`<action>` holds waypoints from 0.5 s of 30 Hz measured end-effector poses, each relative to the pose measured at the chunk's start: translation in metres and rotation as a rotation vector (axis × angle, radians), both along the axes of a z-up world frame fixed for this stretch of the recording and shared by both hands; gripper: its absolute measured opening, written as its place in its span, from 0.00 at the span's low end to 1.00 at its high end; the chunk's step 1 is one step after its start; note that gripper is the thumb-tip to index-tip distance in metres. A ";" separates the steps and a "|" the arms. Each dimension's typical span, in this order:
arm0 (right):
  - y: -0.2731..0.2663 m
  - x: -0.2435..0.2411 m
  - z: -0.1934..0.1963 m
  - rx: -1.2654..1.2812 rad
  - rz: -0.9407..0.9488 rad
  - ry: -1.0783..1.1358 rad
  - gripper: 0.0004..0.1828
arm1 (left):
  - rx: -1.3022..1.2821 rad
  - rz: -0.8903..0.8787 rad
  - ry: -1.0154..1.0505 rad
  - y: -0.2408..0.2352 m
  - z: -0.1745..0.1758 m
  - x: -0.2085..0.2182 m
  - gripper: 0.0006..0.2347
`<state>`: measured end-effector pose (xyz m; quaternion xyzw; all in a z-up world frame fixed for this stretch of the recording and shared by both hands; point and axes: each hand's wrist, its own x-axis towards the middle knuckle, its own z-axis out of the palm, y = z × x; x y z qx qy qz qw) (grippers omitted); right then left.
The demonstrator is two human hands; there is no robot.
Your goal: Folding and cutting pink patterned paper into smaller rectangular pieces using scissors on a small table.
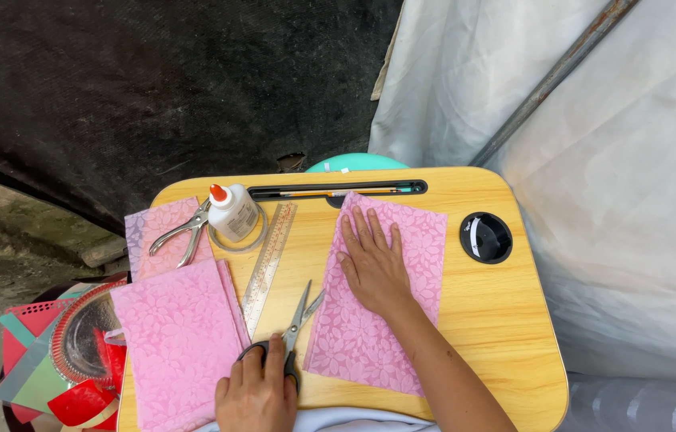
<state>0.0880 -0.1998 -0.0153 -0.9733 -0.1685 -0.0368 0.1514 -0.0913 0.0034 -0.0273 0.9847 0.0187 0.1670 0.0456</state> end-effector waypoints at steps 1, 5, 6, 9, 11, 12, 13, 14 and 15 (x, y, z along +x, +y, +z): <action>0.000 0.000 0.000 0.001 0.004 -0.001 0.34 | 0.001 0.004 -0.001 -0.004 0.006 0.005 0.30; -0.001 0.000 -0.003 0.005 0.001 -0.038 0.34 | -0.063 -0.034 -0.011 -0.020 0.033 0.032 0.27; -0.001 -0.001 -0.004 0.010 0.000 -0.041 0.34 | -0.079 -0.058 -0.014 -0.024 0.041 0.040 0.25; 0.001 -0.001 0.001 0.007 -0.009 -0.020 0.34 | -0.019 -0.045 -0.066 -0.032 0.042 0.066 0.20; 0.000 -0.001 0.002 0.002 -0.010 -0.014 0.34 | -0.001 -0.035 -0.080 -0.037 0.040 0.079 0.19; 0.000 -0.001 0.002 -0.001 -0.012 -0.005 0.34 | 0.018 -0.027 -0.091 -0.040 0.039 0.086 0.18; 0.000 0.000 0.001 -0.002 -0.008 -0.006 0.34 | 0.017 -0.023 -0.091 -0.043 0.039 0.089 0.18; 0.000 0.001 -0.001 -0.005 -0.012 0.011 0.34 | 0.029 -0.024 -0.107 -0.046 0.038 0.092 0.17; 0.000 0.002 -0.002 -0.008 -0.018 0.028 0.34 | 0.042 -0.027 -0.121 -0.049 0.038 0.095 0.16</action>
